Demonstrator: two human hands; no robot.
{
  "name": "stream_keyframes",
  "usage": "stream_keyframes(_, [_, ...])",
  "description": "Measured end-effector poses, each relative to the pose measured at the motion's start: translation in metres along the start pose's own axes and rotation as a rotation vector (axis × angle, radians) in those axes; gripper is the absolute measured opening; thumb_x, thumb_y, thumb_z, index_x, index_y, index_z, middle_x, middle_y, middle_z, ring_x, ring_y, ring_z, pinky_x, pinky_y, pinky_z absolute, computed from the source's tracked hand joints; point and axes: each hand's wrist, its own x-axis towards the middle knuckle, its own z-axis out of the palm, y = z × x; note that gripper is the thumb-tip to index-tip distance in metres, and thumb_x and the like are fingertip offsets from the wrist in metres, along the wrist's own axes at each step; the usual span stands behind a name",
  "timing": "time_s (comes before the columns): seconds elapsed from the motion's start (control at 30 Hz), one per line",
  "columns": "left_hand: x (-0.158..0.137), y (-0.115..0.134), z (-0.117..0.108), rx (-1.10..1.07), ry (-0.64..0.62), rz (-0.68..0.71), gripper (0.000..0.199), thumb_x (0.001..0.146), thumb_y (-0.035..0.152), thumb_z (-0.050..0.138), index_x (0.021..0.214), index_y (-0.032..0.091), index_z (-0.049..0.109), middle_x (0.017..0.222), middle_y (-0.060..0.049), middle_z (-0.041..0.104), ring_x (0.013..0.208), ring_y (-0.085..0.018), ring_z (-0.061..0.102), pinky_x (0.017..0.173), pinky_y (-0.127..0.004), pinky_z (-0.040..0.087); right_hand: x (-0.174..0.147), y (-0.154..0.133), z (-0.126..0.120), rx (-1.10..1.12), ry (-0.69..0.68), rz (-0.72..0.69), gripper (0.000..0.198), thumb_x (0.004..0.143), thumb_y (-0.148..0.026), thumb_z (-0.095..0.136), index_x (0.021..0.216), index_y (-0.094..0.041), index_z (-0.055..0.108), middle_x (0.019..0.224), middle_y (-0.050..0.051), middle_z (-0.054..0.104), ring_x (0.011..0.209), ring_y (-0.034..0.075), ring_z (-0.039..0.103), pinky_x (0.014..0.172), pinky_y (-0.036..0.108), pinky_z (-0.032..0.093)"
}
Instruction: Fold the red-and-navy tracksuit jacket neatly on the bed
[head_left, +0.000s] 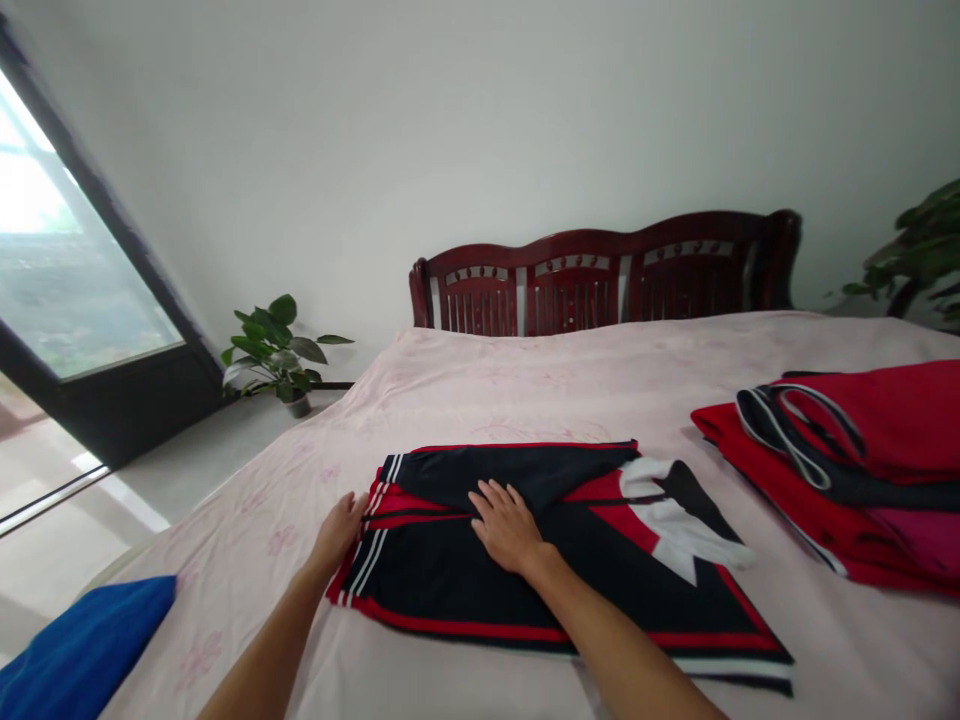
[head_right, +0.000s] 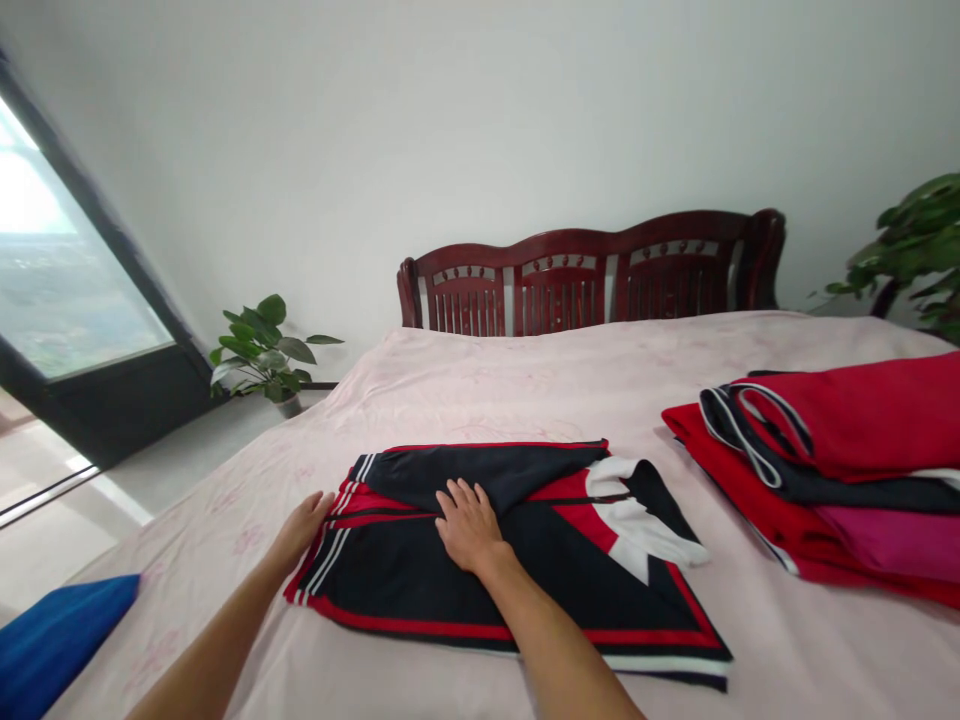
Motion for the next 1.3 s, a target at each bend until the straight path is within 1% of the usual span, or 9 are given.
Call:
stream_keyframes(0.17, [0.028,0.014,-0.011,-0.097,-0.150,-0.030,0.063,0.083,0.066,0.041,0.088,0.011,0.070,0.084,-0.014,0.076,0.085,-0.031,0.072,0.077,-0.041,0.055,0.004,-0.005,-0.003,-0.004,0.028,0.024,0.050,0.095,-0.036,0.040,0.142,-0.021,0.049,0.154,0.010,0.041,0.143,0.027,0.031,0.118,0.048,0.018])
stream_keyframes(0.33, [0.033,0.020,-0.014,-0.136,-0.181,-0.011,0.061,0.078,0.064,0.053,0.104,0.011,0.069,0.098,-0.013,0.076,0.086,-0.026,0.071,0.077,-0.036,0.055,0.007,-0.010,-0.002,0.029,0.046,0.000,0.049,0.092,-0.023,0.039,0.139,-0.020,0.052,0.150,0.010,0.046,0.140,0.025,0.036,0.118,0.044,0.020])
stream_keyframes(0.47, [0.017,0.009,-0.024,-0.070,-0.099,0.027,0.060,0.074,0.059,0.060,0.109,0.011,0.067,0.109,-0.014,0.073,0.102,-0.030,0.067,0.086,-0.037,0.050,0.009,-0.013,-0.002,0.050,0.045,-0.036,0.049,0.091,-0.022,0.039,0.138,-0.021,0.053,0.147,0.008,0.049,0.138,0.023,0.039,0.117,0.041,0.022])
stream_keyframes(0.63, [-0.018,-0.008,-0.027,-0.015,-0.188,0.073,0.044,0.074,0.060,0.059,0.080,0.017,0.069,0.074,-0.003,0.071,0.077,-0.024,0.066,0.071,-0.032,0.047,0.014,-0.018,-0.001,0.060,0.063,-0.060,0.045,0.095,-0.032,0.040,0.135,-0.021,0.056,0.143,0.008,0.053,0.134,0.023,0.043,0.116,0.041,0.025])
stream_keyframes(0.77, [-0.035,-0.003,-0.019,-0.020,-0.265,0.112,0.043,0.073,0.059,0.059,0.079,0.018,0.066,0.068,0.000,0.065,0.069,-0.021,0.061,0.063,-0.029,0.044,0.016,-0.016,-0.001,0.086,0.072,-0.053,0.043,0.095,-0.032,0.042,0.133,-0.021,0.058,0.143,0.007,0.054,0.134,0.023,0.044,0.116,0.040,0.026])
stream_keyframes(0.9, [-0.043,0.011,-0.016,0.050,-0.161,0.225,0.032,0.074,0.049,0.061,0.086,0.020,0.065,0.084,-0.003,0.067,0.080,-0.022,0.062,0.073,-0.031,0.046,0.014,-0.014,0.001,0.095,0.091,-0.061,0.041,0.094,-0.030,0.043,0.131,-0.020,0.059,0.142,0.006,0.055,0.132,0.022,0.045,0.116,0.039,0.027])
stream_keyframes(1.03, [-0.053,0.008,-0.012,0.192,-0.017,0.197,0.027,0.081,0.047,0.054,0.089,0.022,0.061,0.091,-0.004,0.067,0.088,-0.023,0.063,0.079,-0.033,0.046,0.014,-0.017,0.003,0.059,0.079,-0.054,0.043,0.097,-0.032,0.039,0.136,-0.020,0.055,0.144,0.007,0.053,0.135,0.023,0.043,0.117,0.041,0.025])
stream_keyframes(1.17, [-0.066,-0.006,0.003,0.183,0.062,0.111,0.033,0.087,0.049,0.047,0.096,0.022,0.063,0.099,-0.007,0.068,0.096,-0.025,0.064,0.084,-0.035,0.048,0.004,-0.022,0.001,-0.013,0.048,0.029,0.056,0.097,-0.042,0.041,0.147,-0.017,0.042,0.156,0.012,0.035,0.146,0.030,0.026,0.120,0.051,0.016])
stream_keyframes(1.3, [-0.082,-0.004,0.013,0.225,0.216,0.080,0.042,0.092,0.048,0.040,0.114,0.019,0.061,0.112,-0.012,0.065,0.104,-0.029,0.063,0.089,-0.041,0.049,-0.034,-0.026,-0.009,-0.069,0.097,0.036,0.071,0.094,-0.051,0.047,0.153,-0.013,0.030,0.162,0.014,0.016,0.150,0.032,0.009,0.121,0.053,0.008])
